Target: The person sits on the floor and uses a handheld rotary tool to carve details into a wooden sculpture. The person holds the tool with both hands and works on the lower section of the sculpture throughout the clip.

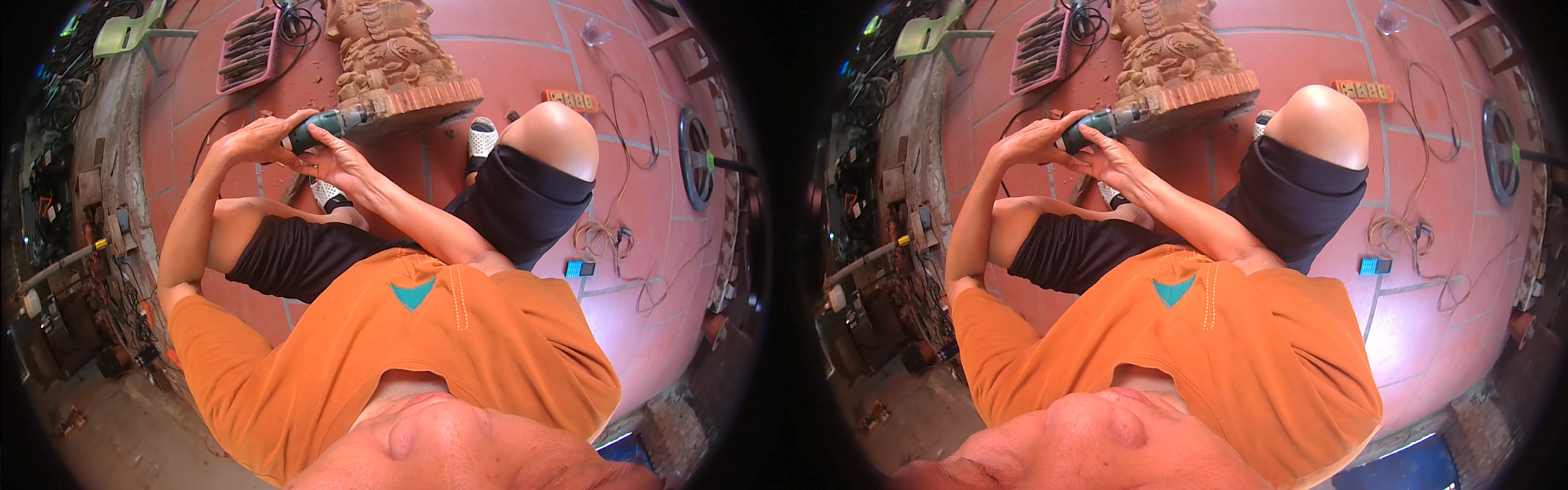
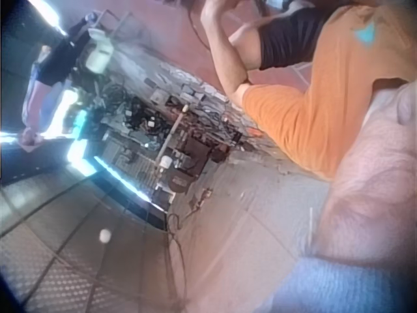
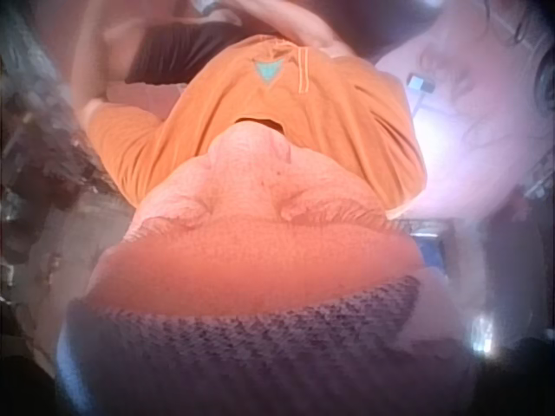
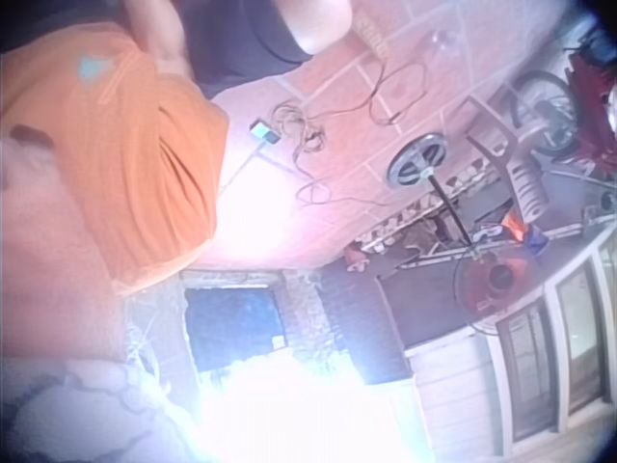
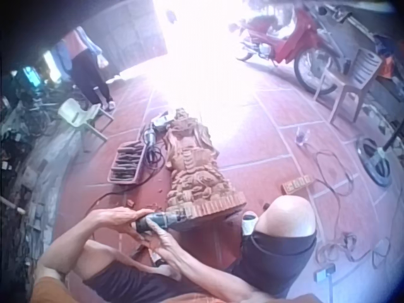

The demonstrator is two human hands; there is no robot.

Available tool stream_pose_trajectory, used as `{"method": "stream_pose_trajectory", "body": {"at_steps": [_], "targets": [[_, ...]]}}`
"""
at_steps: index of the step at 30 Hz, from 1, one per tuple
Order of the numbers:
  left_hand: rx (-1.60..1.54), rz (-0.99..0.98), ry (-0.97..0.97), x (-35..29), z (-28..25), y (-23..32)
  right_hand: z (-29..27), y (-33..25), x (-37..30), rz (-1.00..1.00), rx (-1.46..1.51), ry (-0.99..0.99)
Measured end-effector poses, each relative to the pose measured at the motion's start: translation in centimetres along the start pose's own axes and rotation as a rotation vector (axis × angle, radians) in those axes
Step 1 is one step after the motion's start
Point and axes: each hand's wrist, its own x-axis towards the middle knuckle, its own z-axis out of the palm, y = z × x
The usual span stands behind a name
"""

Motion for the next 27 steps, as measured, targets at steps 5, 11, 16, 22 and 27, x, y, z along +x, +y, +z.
{"method": "stream_pose_trajectory", "body": {"at_steps": [5, 11, 16, 22, 27], "targets": [[-0.062, -0.015, -0.017, 0.2, 0.7, -0.9, -0.1, -0.1, 0.2, 0.037, -0.044, 0.007], [-0.018, -0.042, -0.066, 0.0, -0.4, -0.4, -1.1, -0.2, 1.1, 0.045, 0.026, -0.003], [-0.06, -0.037, -0.079, 0.1, -0.1, -0.8, -1.1, -0.5, 1.3, 0.074, 0.003, 0.013], [0.002, -0.081, -0.089, -0.2, -0.3, -0.1, -0.5, -0.7, 0.6, 0.074, -0.034, -0.017], [0.041, -0.055, -0.03, -0.3, 0.0, 0.2, -0.2, -0.9, 0.4, 0.067, -0.046, -0.021]]}}
